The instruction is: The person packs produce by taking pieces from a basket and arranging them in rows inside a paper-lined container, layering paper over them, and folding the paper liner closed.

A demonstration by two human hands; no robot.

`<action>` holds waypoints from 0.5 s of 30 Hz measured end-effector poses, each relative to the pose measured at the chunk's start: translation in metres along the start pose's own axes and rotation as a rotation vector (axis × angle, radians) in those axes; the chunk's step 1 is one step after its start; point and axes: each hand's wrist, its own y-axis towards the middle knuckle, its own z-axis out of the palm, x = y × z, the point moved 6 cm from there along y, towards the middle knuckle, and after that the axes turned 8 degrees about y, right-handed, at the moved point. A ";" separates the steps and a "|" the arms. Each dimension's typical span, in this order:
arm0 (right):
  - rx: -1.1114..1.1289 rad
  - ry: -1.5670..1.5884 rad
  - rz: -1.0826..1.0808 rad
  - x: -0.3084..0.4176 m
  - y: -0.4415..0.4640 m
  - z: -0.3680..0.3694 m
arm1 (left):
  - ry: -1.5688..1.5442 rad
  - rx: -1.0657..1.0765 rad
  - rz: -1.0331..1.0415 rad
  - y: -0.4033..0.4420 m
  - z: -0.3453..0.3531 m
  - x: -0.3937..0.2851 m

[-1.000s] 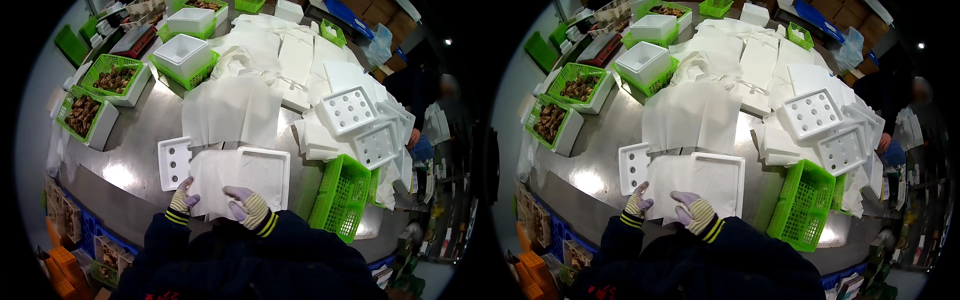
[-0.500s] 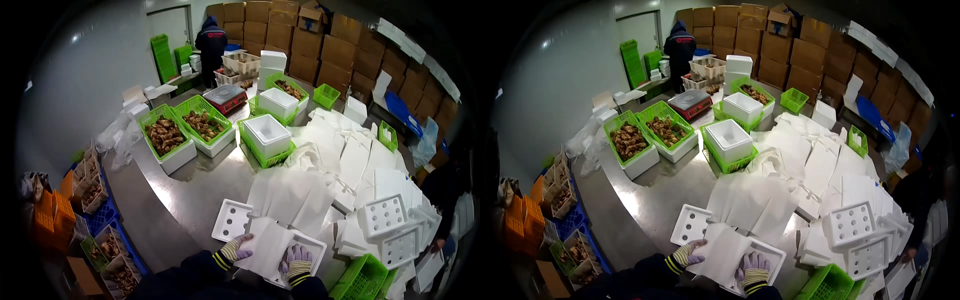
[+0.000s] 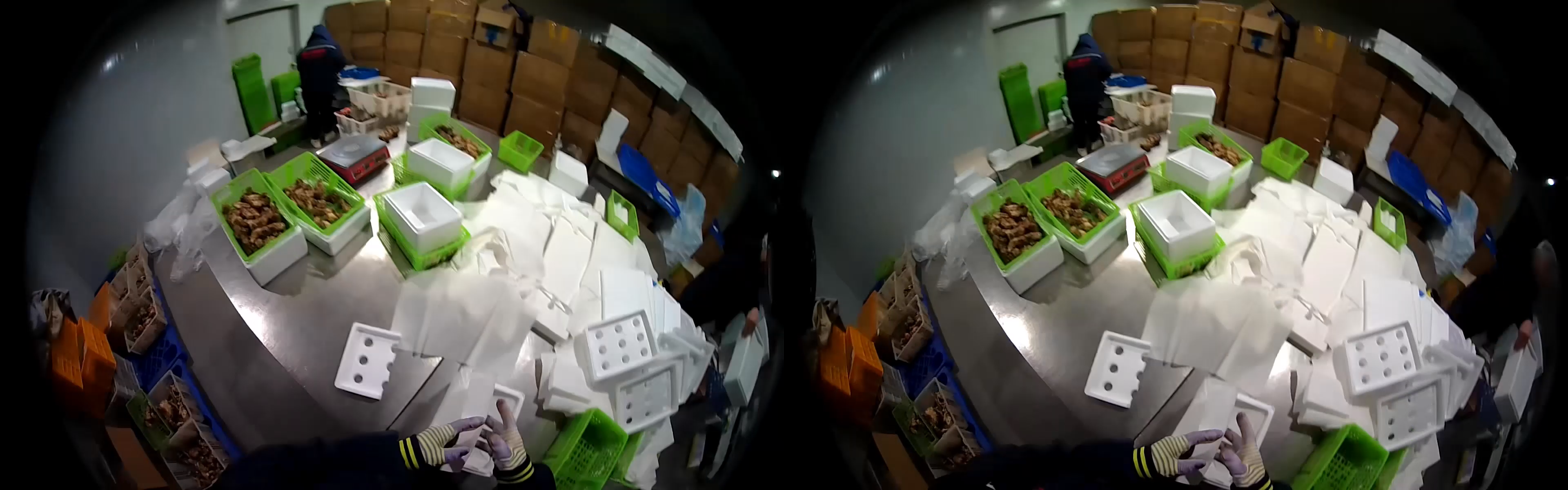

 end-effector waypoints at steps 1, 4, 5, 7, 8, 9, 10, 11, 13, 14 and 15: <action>-0.121 -0.085 0.049 0.010 -0.009 0.002 | 0.116 0.065 0.085 0.001 0.014 -0.005; -0.392 -0.200 0.045 0.001 -0.016 -0.037 | 0.041 0.184 -0.040 -0.011 0.022 -0.012; -0.406 -0.132 0.075 -0.009 -0.017 -0.050 | -0.104 0.113 -0.156 -0.013 0.010 -0.008; -0.407 -0.063 0.078 -0.026 -0.019 -0.067 | -0.248 -0.324 -0.500 -0.022 -0.034 0.003; -0.397 -0.061 0.063 -0.035 -0.015 -0.074 | -0.221 -0.537 -0.286 -0.028 -0.059 0.010; -0.426 0.039 0.024 -0.047 -0.011 -0.075 | -0.152 -0.664 -0.175 -0.034 -0.080 0.032; -0.415 0.004 0.041 -0.047 -0.006 -0.066 | -0.079 -0.795 -0.061 -0.039 -0.099 0.052; -0.395 -0.094 0.043 -0.054 0.000 -0.063 | 0.382 -0.716 -0.090 -0.038 -0.112 0.056; -0.374 -0.288 0.030 -0.061 0.013 -0.047 | 1.032 -0.595 -0.029 -0.039 -0.126 0.101; -0.375 -0.385 0.018 -0.061 0.016 -0.037 | 1.120 -0.575 0.121 -0.041 -0.106 0.082; -0.317 -0.400 -0.105 -0.070 0.023 -0.038 | 0.533 -0.684 -0.103 -0.039 -0.108 0.114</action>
